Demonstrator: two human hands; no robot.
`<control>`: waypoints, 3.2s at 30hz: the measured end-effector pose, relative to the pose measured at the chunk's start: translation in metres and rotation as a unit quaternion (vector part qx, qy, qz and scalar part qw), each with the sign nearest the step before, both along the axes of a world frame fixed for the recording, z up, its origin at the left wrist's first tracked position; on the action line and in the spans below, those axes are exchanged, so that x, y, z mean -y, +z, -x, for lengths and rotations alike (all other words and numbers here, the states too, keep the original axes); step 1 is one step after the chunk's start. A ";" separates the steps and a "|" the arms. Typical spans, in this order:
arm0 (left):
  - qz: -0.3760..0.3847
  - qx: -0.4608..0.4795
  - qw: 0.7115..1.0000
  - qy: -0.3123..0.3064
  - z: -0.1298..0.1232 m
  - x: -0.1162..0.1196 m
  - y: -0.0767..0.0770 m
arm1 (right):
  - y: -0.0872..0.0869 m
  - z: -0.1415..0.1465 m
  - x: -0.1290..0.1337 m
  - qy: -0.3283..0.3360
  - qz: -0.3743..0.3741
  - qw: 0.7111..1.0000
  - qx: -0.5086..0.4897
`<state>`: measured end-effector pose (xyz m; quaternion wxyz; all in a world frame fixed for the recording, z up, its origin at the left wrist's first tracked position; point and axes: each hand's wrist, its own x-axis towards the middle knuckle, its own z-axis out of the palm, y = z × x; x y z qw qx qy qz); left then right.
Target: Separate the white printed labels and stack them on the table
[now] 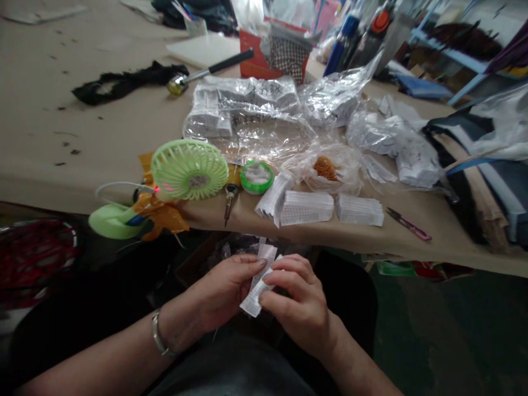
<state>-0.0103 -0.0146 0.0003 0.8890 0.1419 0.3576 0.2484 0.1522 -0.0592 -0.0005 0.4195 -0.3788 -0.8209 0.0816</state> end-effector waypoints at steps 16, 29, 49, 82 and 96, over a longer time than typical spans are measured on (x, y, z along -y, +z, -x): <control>0.023 0.045 0.998 0.038 0.015 0.000 -0.002 | -0.022 0.015 -0.021 0.079 0.007 0.996 0.049; 0.027 0.055 0.997 0.039 0.015 0.005 -0.013 | -0.018 0.013 -0.013 0.086 0.054 0.995 0.013; -0.045 0.049 0.991 -0.112 0.023 0.010 -0.008 | -0.047 0.010 -0.048 0.225 0.595 0.672 -0.379; -0.049 -0.012 0.999 -0.020 0.028 0.006 -0.004 | -0.019 0.026 -0.036 -0.060 0.461 0.846 -0.260; -0.109 -0.068 0.991 0.029 0.043 0.007 -0.005 | -0.026 0.051 -0.058 -0.021 0.503 0.804 -0.317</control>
